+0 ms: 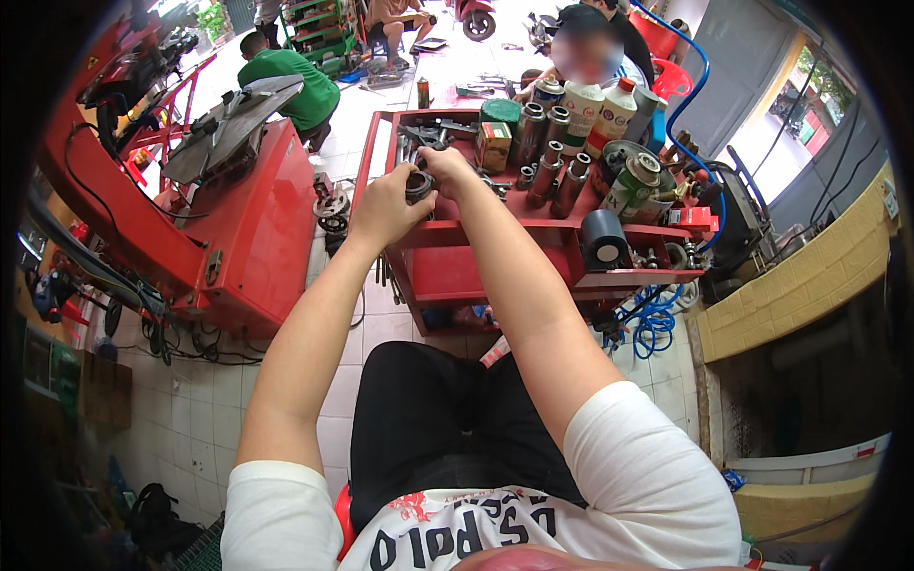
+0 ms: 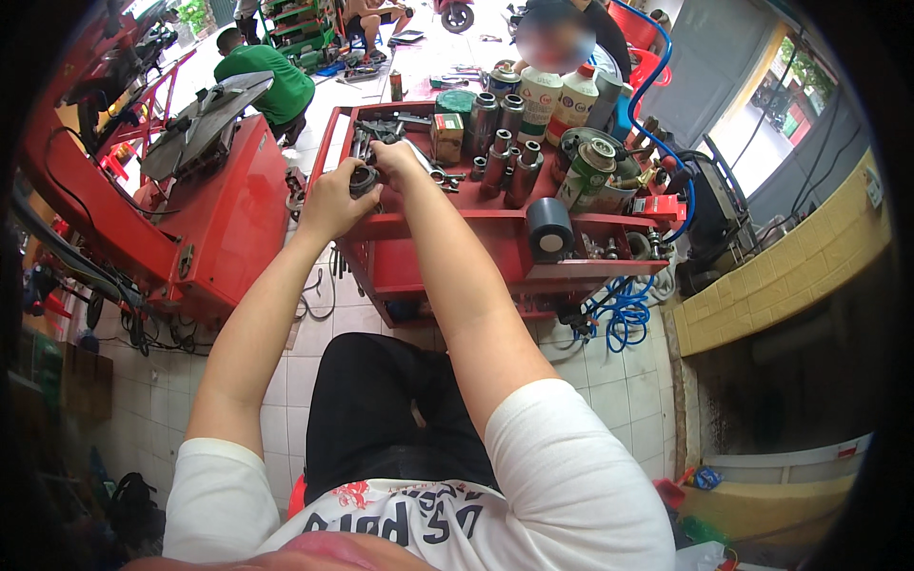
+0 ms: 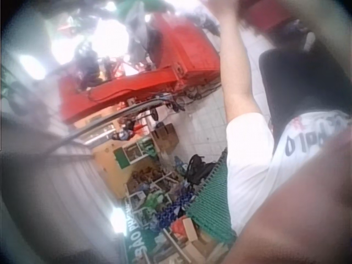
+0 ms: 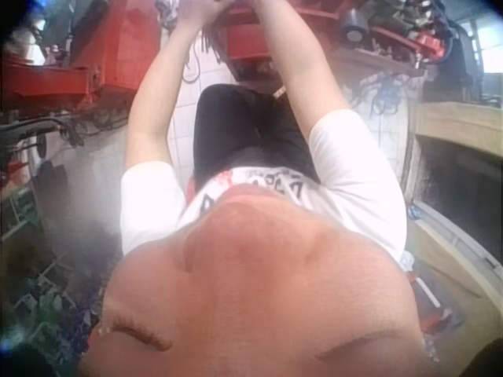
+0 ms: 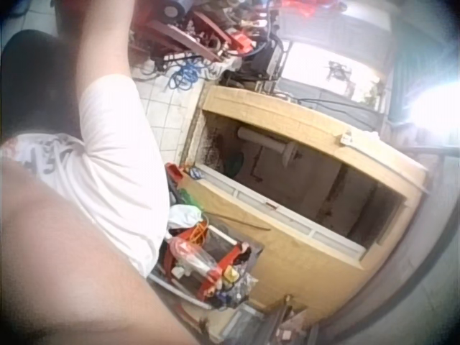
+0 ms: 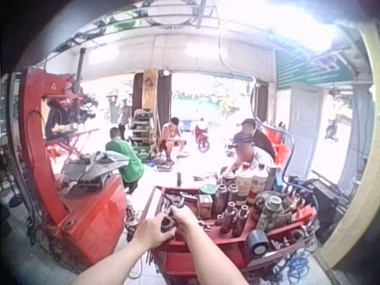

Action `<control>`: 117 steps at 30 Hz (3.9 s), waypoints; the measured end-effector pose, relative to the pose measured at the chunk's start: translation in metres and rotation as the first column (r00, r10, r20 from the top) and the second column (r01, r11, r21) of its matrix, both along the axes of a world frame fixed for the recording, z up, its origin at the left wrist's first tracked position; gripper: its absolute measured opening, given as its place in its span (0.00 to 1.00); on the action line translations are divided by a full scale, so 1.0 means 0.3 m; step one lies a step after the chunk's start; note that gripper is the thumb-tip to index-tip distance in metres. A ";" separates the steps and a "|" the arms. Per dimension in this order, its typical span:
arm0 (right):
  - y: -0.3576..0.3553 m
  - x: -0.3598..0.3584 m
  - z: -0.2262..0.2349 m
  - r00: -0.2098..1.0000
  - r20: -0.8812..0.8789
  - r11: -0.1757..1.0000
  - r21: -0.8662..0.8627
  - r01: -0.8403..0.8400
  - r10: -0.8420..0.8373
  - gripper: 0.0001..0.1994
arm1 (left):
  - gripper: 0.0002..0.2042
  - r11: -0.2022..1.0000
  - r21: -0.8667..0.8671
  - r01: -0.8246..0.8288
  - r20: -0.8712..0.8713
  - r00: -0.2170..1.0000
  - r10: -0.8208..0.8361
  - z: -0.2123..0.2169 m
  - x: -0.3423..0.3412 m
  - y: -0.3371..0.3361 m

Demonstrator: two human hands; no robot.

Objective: The person sits at a red tool cart and repeatedly handles small mechanical components, including a circular metal part and a small cylindrical piece. They pick up, inspect, and place these items back on the cart multiple times without completing a clear assembly.

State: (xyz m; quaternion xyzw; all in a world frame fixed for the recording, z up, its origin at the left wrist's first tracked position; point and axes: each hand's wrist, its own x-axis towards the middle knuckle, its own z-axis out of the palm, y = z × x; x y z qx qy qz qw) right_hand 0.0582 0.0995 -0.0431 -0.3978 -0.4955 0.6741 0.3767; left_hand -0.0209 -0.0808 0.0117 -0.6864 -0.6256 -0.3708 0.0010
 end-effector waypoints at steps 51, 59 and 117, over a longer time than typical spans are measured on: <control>-0.033 -0.057 -0.017 0.359 0.765 0.589 0.642 -0.491 -0.535 0.11 | 0.22 0.999 -0.025 -0.043 -0.016 0.999 0.043 -0.004 -0.006 0.006; 0.027 -0.049 0.007 0.275 0.636 0.436 0.725 -0.533 -0.721 0.13 | 0.22 1.000 -0.013 -0.028 -0.014 1.000 0.028 0.004 0.014 0.015; -0.065 0.100 0.226 0.487 0.836 0.663 0.515 -0.542 -0.252 0.20 | 0.23 0.999 0.026 -0.037 -0.022 0.999 0.037 -0.006 -0.013 0.000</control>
